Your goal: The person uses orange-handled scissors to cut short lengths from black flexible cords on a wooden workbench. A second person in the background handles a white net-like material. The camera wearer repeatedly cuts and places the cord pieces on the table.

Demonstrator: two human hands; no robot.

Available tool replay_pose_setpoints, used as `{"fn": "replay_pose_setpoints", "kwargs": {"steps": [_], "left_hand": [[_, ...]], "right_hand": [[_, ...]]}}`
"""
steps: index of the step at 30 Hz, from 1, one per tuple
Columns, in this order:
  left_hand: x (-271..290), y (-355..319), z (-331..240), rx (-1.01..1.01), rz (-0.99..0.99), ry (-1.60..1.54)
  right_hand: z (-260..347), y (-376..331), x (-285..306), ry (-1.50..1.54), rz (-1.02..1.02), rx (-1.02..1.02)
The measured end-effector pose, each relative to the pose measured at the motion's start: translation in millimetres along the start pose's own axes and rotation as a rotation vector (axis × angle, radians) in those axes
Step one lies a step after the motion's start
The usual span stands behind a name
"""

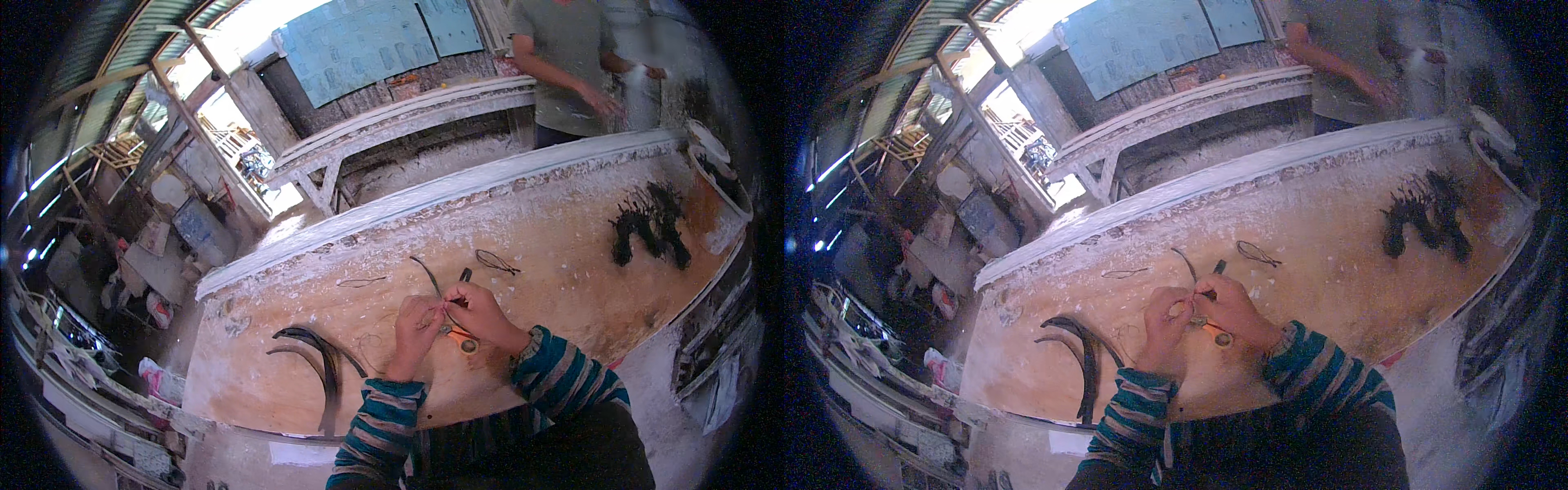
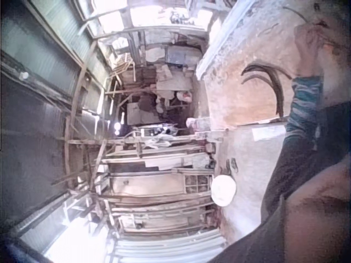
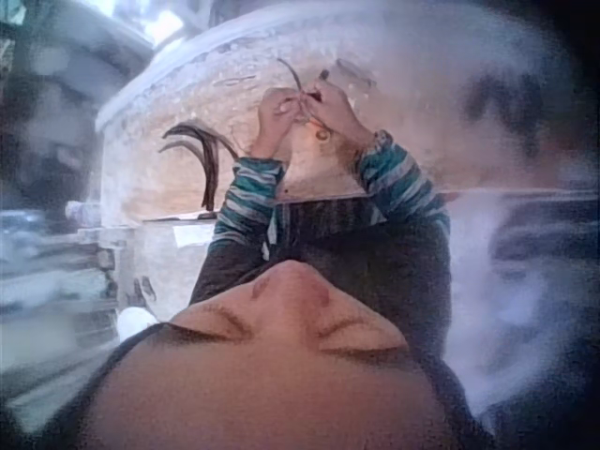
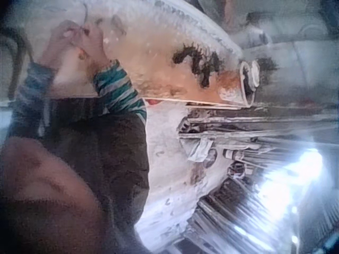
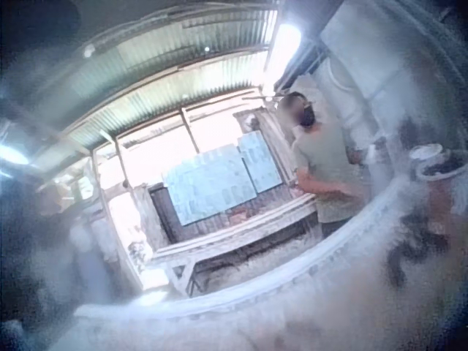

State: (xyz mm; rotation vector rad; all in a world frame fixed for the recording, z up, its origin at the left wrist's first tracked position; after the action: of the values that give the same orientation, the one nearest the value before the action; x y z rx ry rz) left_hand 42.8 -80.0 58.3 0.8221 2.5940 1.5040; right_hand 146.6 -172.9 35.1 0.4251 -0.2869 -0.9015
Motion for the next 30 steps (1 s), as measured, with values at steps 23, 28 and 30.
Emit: {"fn": "replay_pose_setpoints", "kwargs": {"steps": [23, 28, 30], "left_hand": [[-19, -26, 41, 0.799, -0.046, -0.685], [-16, -25, 38, 0.751, -0.102, -0.608], [-14, -23, 36, 0.684, -0.098, -0.594]], "right_hand": [[-8, -6, -9, 0.845, 0.220, -0.679], [-12, -3, -3, 0.685, 0.126, -0.699], [-3, -1, -4, 0.719, 0.119, -0.658]]}}
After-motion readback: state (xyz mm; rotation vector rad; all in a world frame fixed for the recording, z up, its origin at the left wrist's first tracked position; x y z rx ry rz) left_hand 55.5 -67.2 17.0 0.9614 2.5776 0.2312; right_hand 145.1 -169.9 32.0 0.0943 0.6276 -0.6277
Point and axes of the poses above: each hand's wrist, its own y-axis towards the middle knuckle, its own x-axis out of the back of the hand, z = x × y, the point moved 4 cm from there along y, towards the middle knuckle, and after that the axes turned 14 degrees about -z, right-handed, at the moved point
